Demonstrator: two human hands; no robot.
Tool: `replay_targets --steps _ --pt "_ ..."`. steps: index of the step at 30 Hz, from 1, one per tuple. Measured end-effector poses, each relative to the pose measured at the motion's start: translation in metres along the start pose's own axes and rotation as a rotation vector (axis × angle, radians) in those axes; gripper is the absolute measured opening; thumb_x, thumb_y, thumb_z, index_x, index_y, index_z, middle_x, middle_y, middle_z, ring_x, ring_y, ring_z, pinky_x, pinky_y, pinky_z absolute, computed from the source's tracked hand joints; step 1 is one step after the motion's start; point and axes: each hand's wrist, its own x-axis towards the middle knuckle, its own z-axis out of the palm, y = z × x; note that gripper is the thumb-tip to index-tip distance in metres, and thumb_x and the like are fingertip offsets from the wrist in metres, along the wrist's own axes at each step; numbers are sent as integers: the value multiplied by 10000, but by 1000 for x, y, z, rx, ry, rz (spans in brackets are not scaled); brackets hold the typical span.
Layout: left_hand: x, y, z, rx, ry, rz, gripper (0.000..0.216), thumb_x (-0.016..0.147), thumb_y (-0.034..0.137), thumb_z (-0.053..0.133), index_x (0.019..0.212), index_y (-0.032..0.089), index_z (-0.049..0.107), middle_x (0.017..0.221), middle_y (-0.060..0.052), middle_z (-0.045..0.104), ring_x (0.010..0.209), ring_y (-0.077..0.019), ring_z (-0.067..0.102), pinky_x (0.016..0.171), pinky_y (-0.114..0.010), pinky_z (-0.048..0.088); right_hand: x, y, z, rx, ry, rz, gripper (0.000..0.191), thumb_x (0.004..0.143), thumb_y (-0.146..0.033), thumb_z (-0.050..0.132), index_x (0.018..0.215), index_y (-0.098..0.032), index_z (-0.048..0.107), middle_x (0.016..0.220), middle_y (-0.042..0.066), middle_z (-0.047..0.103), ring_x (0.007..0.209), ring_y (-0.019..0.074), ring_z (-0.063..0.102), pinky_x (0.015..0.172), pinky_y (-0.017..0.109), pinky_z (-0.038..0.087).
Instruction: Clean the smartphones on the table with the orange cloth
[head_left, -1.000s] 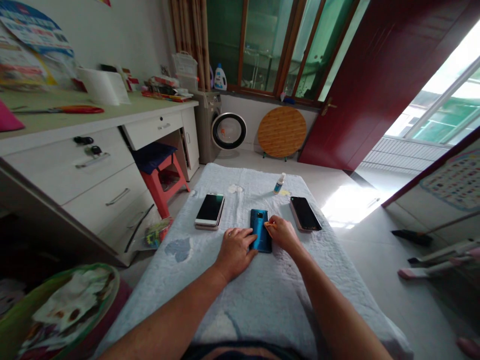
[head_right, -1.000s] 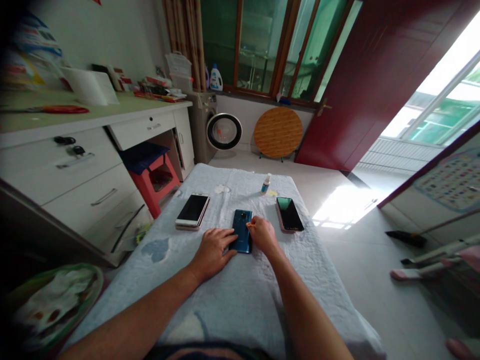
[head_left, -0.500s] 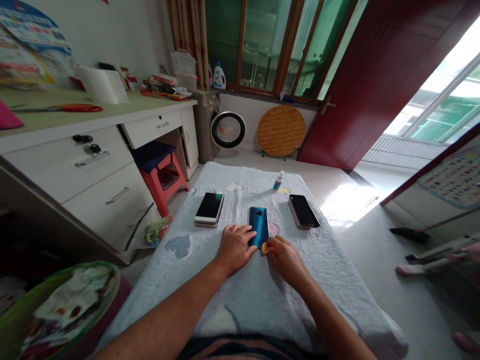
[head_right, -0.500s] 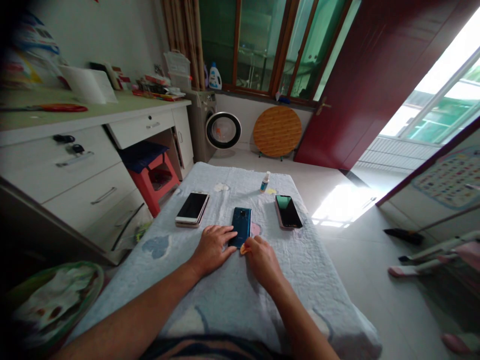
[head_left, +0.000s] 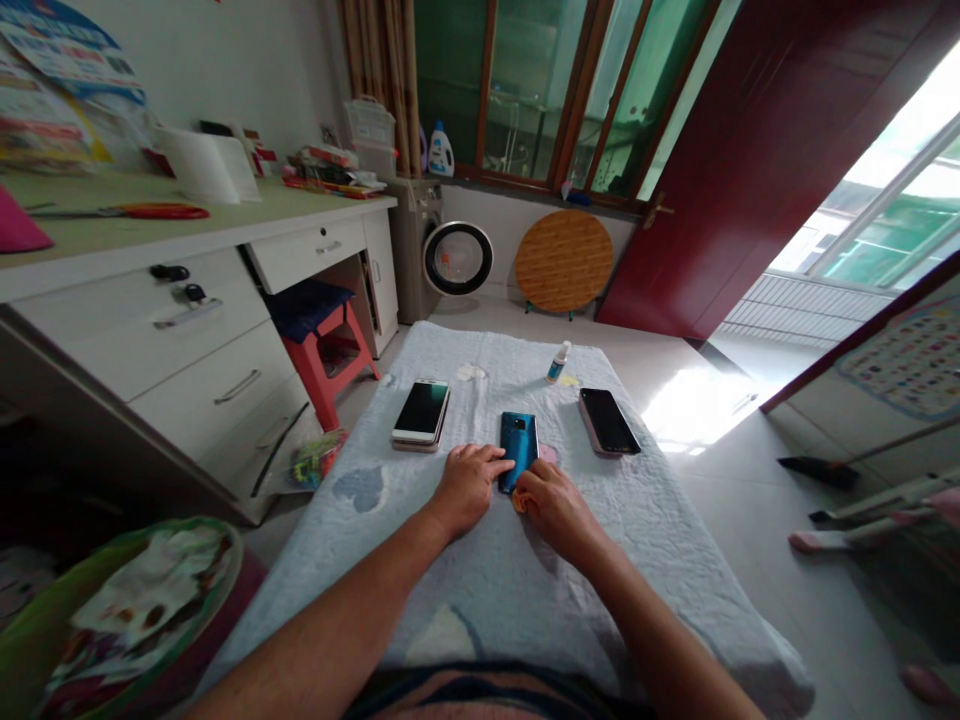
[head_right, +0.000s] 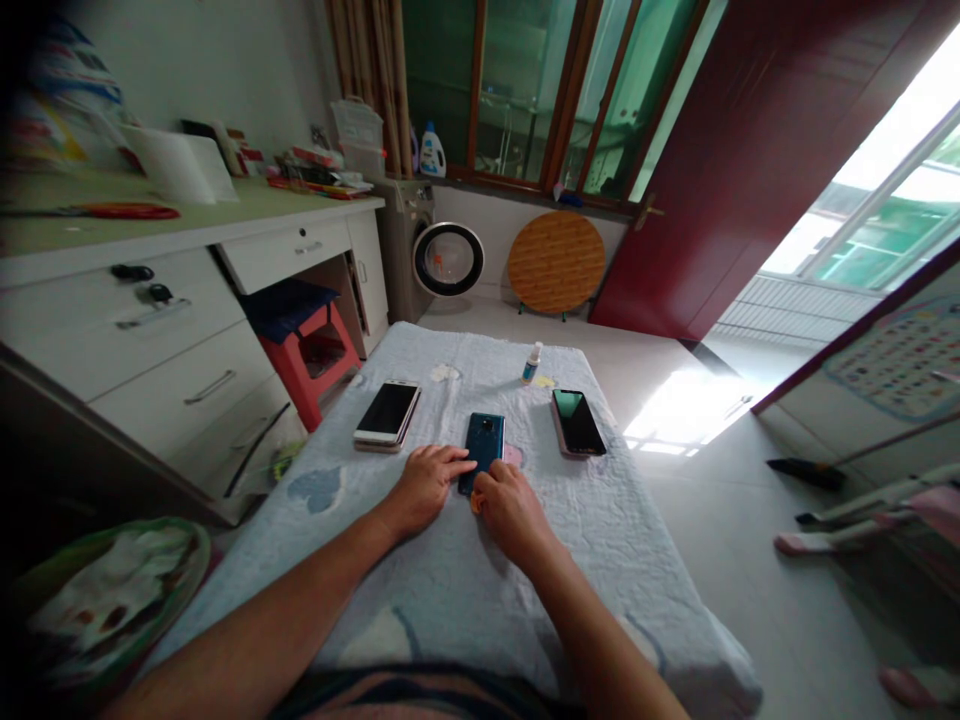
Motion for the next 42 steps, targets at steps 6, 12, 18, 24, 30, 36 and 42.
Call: replay_targets --steps 6,12,18,24,30,36,42 --pt "-1 5 -6 -15 23 13 362 889 152 502 1154 341 660 1210 4 638 1079 -221 536 963 -410 368 13 -16 13 -51 30 -48 128 833 -101 569 789 -181 658 844 33 558 781 146 494 710 246 347" --pt "-2 8 -12 -34 35 20 299 886 212 541 1138 305 671 1196 -10 644 1080 -222 540 969 -397 367 16 -16 24 -21 94 -69 113 833 -110 578 808 -187 656 867 30 564 802 147 498 729 245 351" --pt "-1 6 -9 -2 23 11 388 860 116 516 1146 332 667 1227 -3 635 1097 -220 541 995 -423 352 2 -6 5 35 10 6 181 836 -74 520 772 -183 650 833 22 542 776 133 499 727 231 351" --pt "-1 7 -9 -3 11 5 385 837 118 528 1133 315 676 1246 -21 623 1098 -228 541 1004 -437 356 -6 12 -13 46 -54 91 224 771 -27 498 831 -174 656 819 24 534 768 134 502 704 227 338" --pt "-2 7 -8 -24 24 14 431 792 114 536 1156 308 662 1228 -20 624 1100 -229 530 1016 -439 348 13 14 -8 124 -42 79 150 779 -88 532 792 -172 657 805 13 543 740 114 510 683 206 339" --pt "-4 6 -6 -58 66 17 466 789 115 514 1223 266 592 1205 -29 640 1094 -227 535 1031 -424 335 42 18 2 101 65 136 167 837 -149 510 812 -180 672 799 23 574 748 130 532 696 217 362" --pt "-5 9 -8 -66 89 -40 558 755 130 528 1304 215 473 1175 -56 653 1078 -235 558 1020 -410 347 52 21 10 51 163 165 220 811 -102 506 828 -194 705 842 43 605 780 145 546 734 224 389"
